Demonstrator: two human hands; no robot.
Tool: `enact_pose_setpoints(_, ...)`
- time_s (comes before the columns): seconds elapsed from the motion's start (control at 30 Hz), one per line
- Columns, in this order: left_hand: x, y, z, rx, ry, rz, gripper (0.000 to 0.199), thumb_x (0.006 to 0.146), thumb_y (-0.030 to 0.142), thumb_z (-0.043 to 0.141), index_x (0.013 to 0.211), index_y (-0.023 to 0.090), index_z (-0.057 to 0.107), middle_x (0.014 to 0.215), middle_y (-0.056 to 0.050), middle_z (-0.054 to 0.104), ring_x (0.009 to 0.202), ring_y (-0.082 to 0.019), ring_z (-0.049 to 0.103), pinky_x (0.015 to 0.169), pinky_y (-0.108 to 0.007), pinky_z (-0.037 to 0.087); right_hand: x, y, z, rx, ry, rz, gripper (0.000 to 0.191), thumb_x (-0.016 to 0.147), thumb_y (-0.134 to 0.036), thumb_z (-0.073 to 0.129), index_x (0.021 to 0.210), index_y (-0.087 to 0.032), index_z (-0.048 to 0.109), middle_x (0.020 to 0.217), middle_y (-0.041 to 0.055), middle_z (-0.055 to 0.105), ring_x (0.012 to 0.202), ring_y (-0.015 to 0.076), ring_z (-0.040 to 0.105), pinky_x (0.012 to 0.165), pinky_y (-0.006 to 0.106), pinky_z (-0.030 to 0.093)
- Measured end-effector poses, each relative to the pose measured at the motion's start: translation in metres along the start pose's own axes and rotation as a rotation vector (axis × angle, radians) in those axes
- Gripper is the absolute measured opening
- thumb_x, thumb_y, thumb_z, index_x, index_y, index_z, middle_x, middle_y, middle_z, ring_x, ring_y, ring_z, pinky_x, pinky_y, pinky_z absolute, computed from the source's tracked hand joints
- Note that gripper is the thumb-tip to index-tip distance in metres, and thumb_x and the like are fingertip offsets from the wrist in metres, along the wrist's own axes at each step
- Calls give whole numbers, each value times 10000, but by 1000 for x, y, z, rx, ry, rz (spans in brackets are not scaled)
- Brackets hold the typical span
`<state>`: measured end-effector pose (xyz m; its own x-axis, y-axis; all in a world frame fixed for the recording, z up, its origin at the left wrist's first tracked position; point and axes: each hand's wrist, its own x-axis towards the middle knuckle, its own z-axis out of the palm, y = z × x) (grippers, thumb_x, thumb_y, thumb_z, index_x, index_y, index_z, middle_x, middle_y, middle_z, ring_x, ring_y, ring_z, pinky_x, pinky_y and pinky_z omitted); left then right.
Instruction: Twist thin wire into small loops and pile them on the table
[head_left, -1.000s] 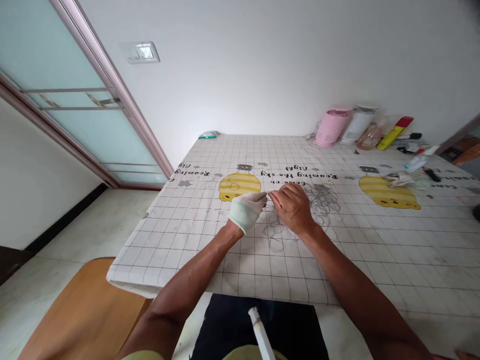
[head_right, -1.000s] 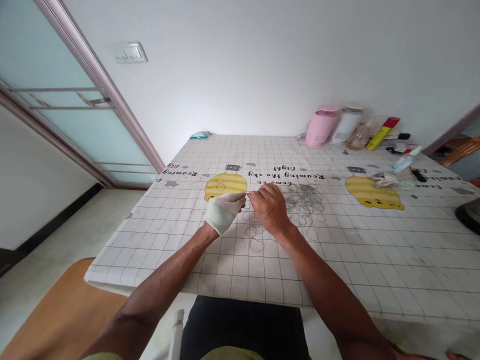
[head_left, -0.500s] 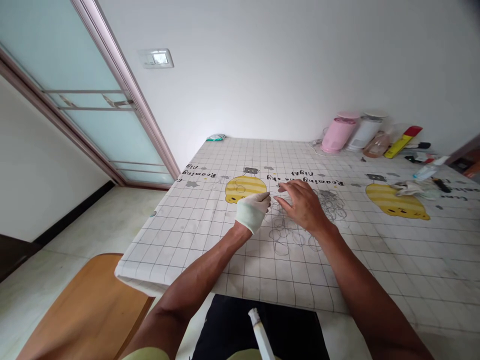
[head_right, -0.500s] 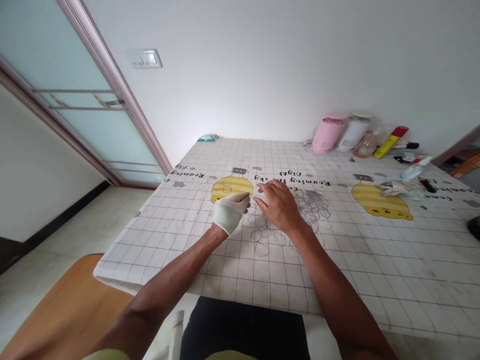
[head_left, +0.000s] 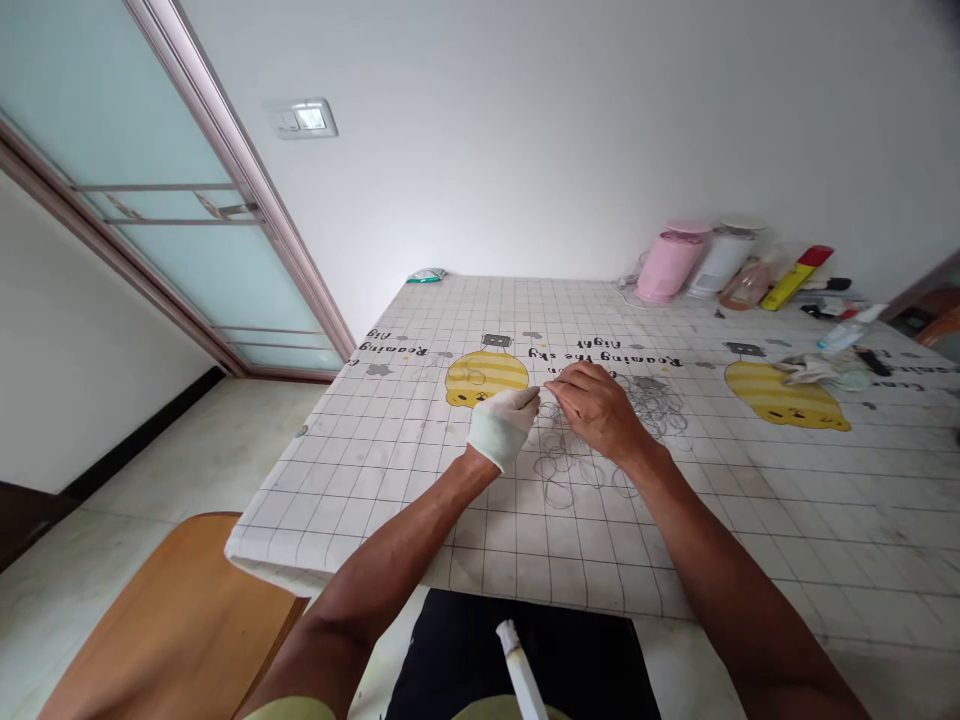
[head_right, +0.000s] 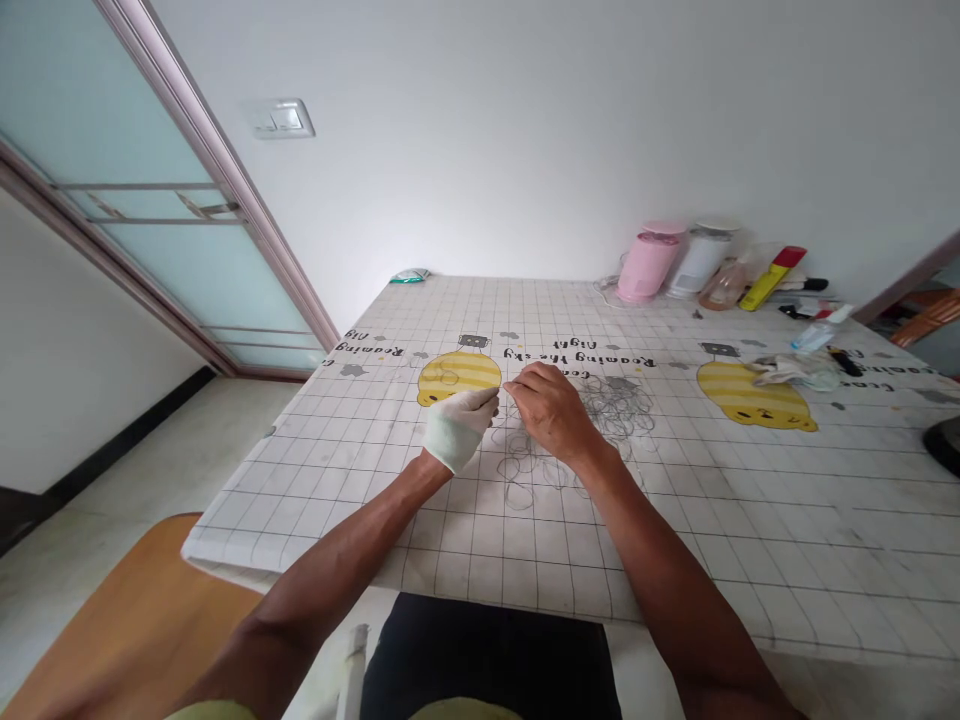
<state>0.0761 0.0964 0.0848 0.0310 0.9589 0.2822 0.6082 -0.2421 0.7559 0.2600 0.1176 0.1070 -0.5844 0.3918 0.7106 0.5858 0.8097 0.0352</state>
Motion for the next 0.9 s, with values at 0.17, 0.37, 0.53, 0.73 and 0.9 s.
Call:
enact_pose_setpoints(0.17,3,-1,2,-8,-5,-25,273,1016,274,552,971,251,820,850,7,736,804,-128,633,731,-222,417,0,3,-5,110,-35,78,226,1031,-163,559,1130,-223,754,994,88,762,999,269,654,874,447,548)
enact_pose_setpoints(0.37,5,0,-1,-65,-7,-27,242,981,291,599,960,260,837,802,13,739,798,-134,652,772,-232,446,3,-3,-5,262,-30,239,154,1013,-233,614,1024,-255,766,945,53,763,923,244,680,860,422,544)
enact_pose_setpoints(0.53,4,5,-5,-399,-39,-192,247,939,322,639,1058,232,836,863,-7,775,740,-128,688,761,-236,520,2,-8,-3,394,76,456,163,993,-328,651,936,-261,789,840,23,761,782,209,700,718,360,543)
enact_pose_setpoints(0.73,6,5,-3,-607,-35,-258,235,912,245,657,1054,178,832,840,-32,772,688,-113,677,696,-222,545,-1,-9,-3,541,81,570,178,986,-358,660,1013,-261,806,855,13,790,806,208,745,745,349,576)
enact_pose_setpoints(0.9,6,4,-1,-673,-61,-254,191,899,198,669,989,156,832,777,-24,752,650,-96,650,667,-210,541,-3,-6,2,545,96,532,177,989,-333,649,1027,-268,809,903,13,799,837,204,754,760,346,591)
